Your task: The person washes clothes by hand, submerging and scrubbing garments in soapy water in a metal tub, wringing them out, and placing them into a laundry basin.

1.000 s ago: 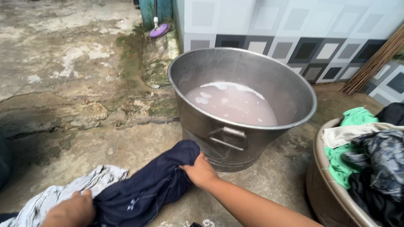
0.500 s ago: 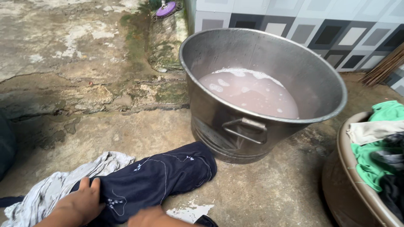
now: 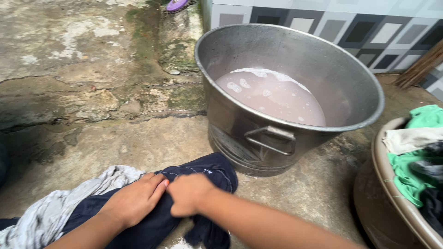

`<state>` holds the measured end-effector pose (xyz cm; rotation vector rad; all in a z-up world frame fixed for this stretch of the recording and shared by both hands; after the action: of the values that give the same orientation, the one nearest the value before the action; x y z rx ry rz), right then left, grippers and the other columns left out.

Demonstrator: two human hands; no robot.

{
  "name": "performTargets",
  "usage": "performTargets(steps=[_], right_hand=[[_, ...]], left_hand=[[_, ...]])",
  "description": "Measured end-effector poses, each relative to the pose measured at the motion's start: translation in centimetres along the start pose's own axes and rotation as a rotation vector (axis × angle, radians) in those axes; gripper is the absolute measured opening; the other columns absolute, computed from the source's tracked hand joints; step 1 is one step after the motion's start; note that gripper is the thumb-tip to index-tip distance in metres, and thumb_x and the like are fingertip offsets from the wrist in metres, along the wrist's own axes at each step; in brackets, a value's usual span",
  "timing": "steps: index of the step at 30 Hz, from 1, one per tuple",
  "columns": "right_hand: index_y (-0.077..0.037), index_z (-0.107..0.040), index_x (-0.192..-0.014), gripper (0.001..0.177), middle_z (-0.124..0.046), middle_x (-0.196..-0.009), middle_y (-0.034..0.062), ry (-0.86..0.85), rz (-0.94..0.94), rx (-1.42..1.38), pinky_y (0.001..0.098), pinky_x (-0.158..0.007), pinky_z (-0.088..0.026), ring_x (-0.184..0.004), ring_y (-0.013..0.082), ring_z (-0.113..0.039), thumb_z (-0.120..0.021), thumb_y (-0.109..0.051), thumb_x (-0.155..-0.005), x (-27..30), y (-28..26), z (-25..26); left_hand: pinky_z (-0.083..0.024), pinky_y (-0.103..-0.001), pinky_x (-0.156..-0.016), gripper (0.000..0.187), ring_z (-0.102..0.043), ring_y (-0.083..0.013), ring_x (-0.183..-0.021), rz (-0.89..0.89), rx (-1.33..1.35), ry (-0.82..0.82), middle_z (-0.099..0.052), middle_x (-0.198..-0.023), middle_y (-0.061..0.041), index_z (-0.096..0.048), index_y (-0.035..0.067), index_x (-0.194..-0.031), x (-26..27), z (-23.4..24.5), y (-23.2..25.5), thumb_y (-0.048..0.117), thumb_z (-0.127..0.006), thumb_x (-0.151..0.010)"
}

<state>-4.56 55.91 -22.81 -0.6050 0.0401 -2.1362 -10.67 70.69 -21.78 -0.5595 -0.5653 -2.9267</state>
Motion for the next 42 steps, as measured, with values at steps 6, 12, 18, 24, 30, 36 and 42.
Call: performTargets(steps=[6,12,18,24,30,36,42], right_hand=[[-0.007,-0.074,-0.107,0.037,-0.074,-0.106,0.0199,0.255,-0.123,-0.037,0.0475,-0.085,-0.059,-0.099,0.0360,-0.072,-0.063,-0.024,-0.076,4.6,2.4,7.6],[-0.006,-0.074,-0.104,0.032,-0.070,-0.113,0.0201,0.374,-0.211,0.057,0.0477,-0.086,-0.058,-0.101,0.0367,-0.071,-0.062,-0.020,-0.078,9.7,3.5,12.9],[-0.007,-0.074,-0.105,0.033,-0.069,-0.112,0.0197,0.499,-0.204,0.059,0.0493,-0.087,-0.056,-0.100,0.0387,-0.069,-0.062,-0.018,-0.076,17.1,5.4,17.3],[-0.004,-0.064,-0.111,0.036,-0.067,-0.109,0.0225,0.725,-0.157,0.124,0.0491,-0.083,-0.055,-0.094,0.0408,-0.067,-0.064,-0.025,-0.082,25.4,7.4,22.2],[-0.004,-0.062,-0.112,0.031,-0.070,-0.091,0.0177,0.990,-0.054,0.200,0.0433,-0.074,-0.053,-0.087,0.0334,-0.071,-0.063,-0.021,-0.086,34.4,13.4,31.5],[-0.001,-0.063,-0.109,0.024,-0.068,-0.086,0.0233,0.892,-0.388,0.576,0.0473,-0.063,-0.052,-0.078,0.0370,-0.070,-0.060,-0.011,-0.088,40.9,23.5,36.7],[-0.002,-0.057,-0.103,0.012,-0.057,-0.085,0.0145,1.347,-0.241,0.258,0.0400,-0.063,-0.043,-0.073,0.0254,-0.056,-0.058,-0.004,-0.090,42.3,34.2,36.9]], left_hand=[[-0.040,-0.035,-0.113,0.064,-0.053,-0.0241,-0.135,-0.123,0.097,-0.029,-0.055,-0.145,-0.007,-0.049,0.015,-0.142,-1.0,0.1,1.3,0.059,-0.033,-0.098],[-0.042,-0.037,-0.111,0.084,-0.056,-0.0267,-0.133,-0.173,0.242,-0.025,-0.059,-0.141,-0.016,-0.042,0.008,-0.147,-0.9,1.8,5.5,0.069,-0.052,-0.089],[-0.051,-0.045,-0.096,0.065,-0.067,-0.0347,-0.113,-0.169,0.116,0.097,-0.075,-0.113,-0.015,-0.070,0.013,-0.123,-1.0,5.3,14.8,0.067,-0.053,-0.091],[-0.055,-0.039,-0.066,0.041,-0.074,-0.0255,-0.067,-0.329,0.528,0.388,-0.080,-0.077,-0.013,-0.078,0.014,-0.108,-0.4,10.1,23.3,0.045,-0.074,-0.082],[-0.053,-0.037,-0.070,0.036,-0.073,-0.0244,-0.079,-0.974,0.429,0.942,-0.075,-0.092,-0.014,-0.076,0.007,-0.112,-0.9,19.4,32.9,0.036,-0.074,-0.091],[-0.049,-0.050,-0.065,0.050,-0.068,-0.0395,-0.079,-0.964,0.247,1.142,-0.071,-0.081,-0.019,-0.076,0.006,-0.098,-3.3,23.4,44.2,0.057,-0.077,-0.093],[-0.051,-0.050,-0.079,0.098,-0.067,-0.0426,-0.095,-0.865,0.109,0.712,-0.070,-0.103,-0.030,-0.066,0.001,-0.118,-8.5,26.0,45.9,0.091,-0.054,-0.081]])
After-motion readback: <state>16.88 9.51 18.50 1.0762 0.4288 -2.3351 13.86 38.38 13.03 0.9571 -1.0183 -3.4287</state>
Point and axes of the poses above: each hand's wrist, its own x-axis away from the middle knuckle, its own z-axis out of the back of the hand, y = z × x, the point moved 2 cm from there along -x, towards the middle knuckle
